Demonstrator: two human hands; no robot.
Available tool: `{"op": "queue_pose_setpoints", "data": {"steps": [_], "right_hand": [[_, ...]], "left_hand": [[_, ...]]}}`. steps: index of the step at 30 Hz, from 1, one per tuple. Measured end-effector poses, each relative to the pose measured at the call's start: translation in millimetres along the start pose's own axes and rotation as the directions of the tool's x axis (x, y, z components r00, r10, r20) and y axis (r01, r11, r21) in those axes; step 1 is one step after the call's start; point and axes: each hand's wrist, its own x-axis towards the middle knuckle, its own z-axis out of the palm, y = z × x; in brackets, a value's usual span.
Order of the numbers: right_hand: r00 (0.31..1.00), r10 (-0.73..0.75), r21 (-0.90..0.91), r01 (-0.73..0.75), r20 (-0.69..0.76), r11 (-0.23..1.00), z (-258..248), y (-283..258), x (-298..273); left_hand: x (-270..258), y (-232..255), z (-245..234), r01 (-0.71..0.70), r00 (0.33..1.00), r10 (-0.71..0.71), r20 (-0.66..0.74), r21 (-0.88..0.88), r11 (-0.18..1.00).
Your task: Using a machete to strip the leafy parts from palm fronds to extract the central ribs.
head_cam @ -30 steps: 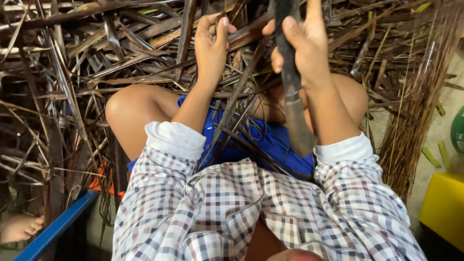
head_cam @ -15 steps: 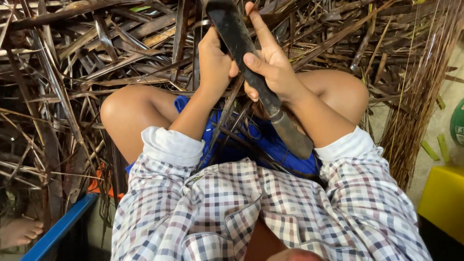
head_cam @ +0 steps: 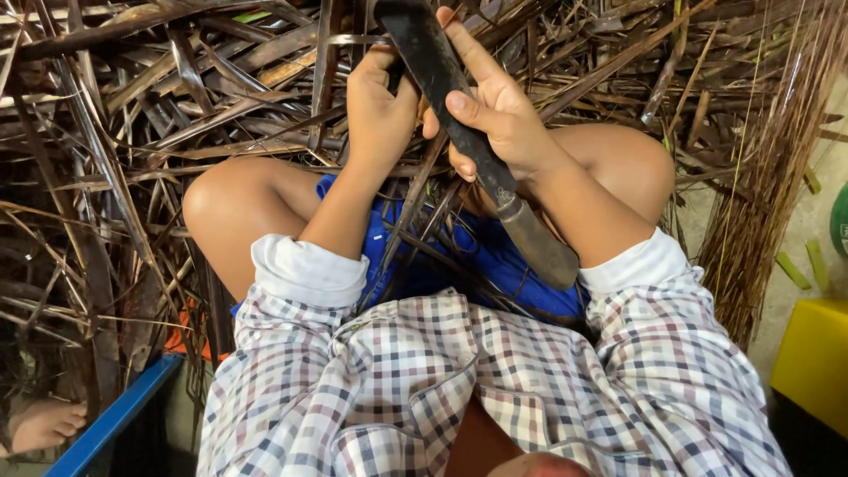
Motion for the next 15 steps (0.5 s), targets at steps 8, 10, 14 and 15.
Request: {"op": "queue_pose_setpoints", "data": {"steps": [8,10,14,15], "right_hand": [[0.986,-0.116,-0.27,0.081,-0.116,0.959,-8,-5,-3],[0.975,-0.168,-0.221,0.134,-0.146,0.966,-18,-16,-5],[0.91,-0.287,-0.109,0.266,-0.298,0.958,-57,-32,-12],[0.909,-0.291,-0.112,0.269,-0.299,0.957,-59,-35,-13]], "left_hand": [[3,23,-12,-0.112,0.984,0.114,0.14,-0.022,0.993],[3,24,-15,-0.087,0.986,0.086,0.146,0.004,0.996],[2,32,-25,-0.089,0.979,0.079,0.19,0.047,0.995],[2,33,-26,-0.092,0.978,0.082,0.192,0.044,0.995]]}}
